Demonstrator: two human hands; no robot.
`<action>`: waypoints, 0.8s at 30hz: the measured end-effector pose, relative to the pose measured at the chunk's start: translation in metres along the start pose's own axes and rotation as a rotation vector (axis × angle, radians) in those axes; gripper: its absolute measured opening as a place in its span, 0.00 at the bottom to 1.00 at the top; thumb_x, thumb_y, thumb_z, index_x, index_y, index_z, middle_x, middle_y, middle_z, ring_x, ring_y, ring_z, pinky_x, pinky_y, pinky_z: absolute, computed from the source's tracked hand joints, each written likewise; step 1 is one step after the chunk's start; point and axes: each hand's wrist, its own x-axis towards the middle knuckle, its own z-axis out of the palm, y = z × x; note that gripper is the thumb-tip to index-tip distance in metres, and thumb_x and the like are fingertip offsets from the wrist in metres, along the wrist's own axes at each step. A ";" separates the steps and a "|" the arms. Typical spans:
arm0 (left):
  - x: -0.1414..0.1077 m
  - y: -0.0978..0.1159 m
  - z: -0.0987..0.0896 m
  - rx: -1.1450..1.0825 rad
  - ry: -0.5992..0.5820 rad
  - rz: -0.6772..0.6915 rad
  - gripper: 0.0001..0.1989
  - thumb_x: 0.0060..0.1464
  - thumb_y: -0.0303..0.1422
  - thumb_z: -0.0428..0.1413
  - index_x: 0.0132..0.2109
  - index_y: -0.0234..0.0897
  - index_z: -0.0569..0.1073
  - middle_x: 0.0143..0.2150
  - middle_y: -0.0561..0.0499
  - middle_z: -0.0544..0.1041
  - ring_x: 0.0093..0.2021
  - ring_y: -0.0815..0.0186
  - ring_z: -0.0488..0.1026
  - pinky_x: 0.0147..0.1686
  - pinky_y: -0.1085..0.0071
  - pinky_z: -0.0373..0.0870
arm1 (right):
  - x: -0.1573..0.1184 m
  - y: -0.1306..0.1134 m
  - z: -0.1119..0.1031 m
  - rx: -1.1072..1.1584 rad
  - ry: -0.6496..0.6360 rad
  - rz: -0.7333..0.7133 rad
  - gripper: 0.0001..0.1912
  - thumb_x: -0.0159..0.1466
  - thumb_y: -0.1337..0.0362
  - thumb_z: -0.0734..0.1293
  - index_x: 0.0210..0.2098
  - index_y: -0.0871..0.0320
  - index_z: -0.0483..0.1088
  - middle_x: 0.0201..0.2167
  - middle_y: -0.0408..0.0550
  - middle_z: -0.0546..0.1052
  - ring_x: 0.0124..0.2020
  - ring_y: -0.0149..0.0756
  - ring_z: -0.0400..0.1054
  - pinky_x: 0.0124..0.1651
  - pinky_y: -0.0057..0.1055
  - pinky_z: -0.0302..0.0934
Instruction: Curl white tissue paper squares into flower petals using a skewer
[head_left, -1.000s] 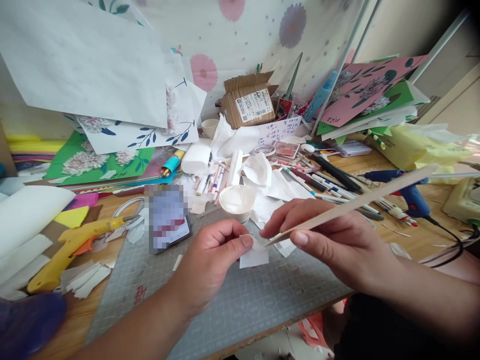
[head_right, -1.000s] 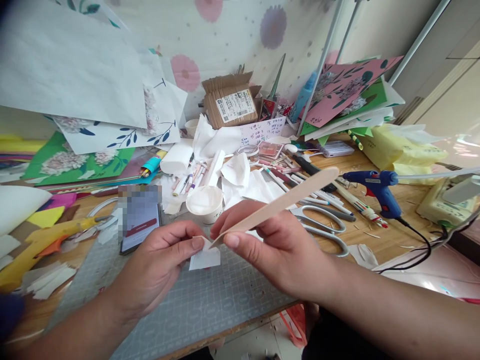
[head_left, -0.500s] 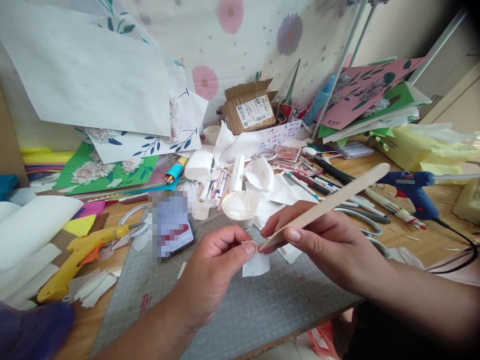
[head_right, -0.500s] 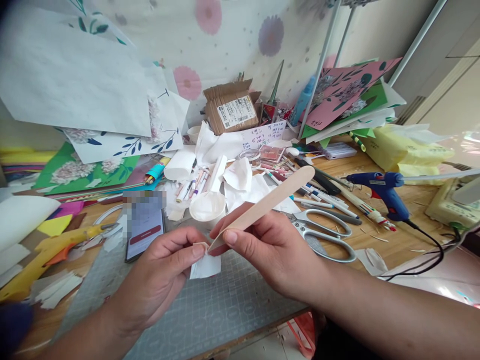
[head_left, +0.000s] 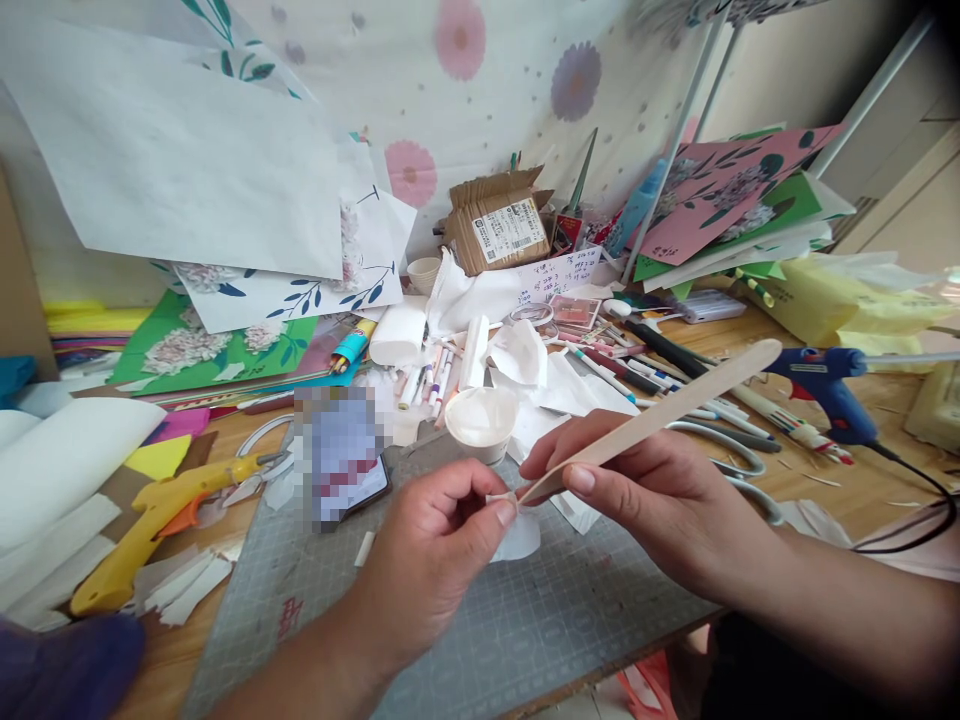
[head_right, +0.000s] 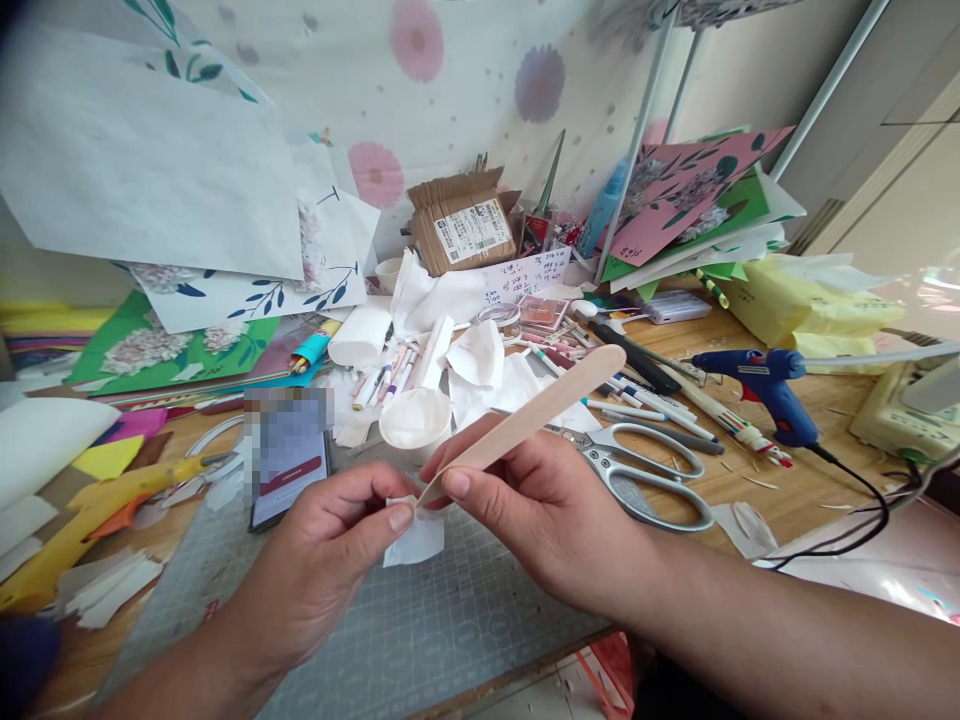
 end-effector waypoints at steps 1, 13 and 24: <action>0.000 0.002 0.000 0.033 0.001 0.005 0.10 0.56 0.39 0.55 0.30 0.39 0.69 0.23 0.57 0.61 0.25 0.70 0.56 0.24 0.73 0.53 | 0.000 -0.001 0.000 -0.018 0.002 -0.004 0.06 0.67 0.66 0.64 0.40 0.56 0.73 0.35 0.46 0.78 0.39 0.33 0.73 0.43 0.28 0.68; -0.001 0.014 0.004 0.486 0.137 0.284 0.06 0.52 0.28 0.53 0.28 0.37 0.71 0.23 0.55 0.71 0.24 0.69 0.67 0.25 0.73 0.63 | -0.001 -0.005 -0.002 -0.184 -0.001 -0.056 0.08 0.67 0.66 0.63 0.38 0.58 0.74 0.37 0.50 0.77 0.39 0.37 0.73 0.43 0.33 0.66; -0.001 0.012 0.002 0.610 0.134 0.424 0.07 0.53 0.25 0.52 0.28 0.37 0.70 0.24 0.55 0.73 0.25 0.69 0.70 0.27 0.73 0.66 | -0.002 -0.004 -0.002 -0.262 -0.031 -0.096 0.08 0.68 0.66 0.62 0.39 0.59 0.73 0.38 0.50 0.77 0.38 0.37 0.73 0.42 0.33 0.68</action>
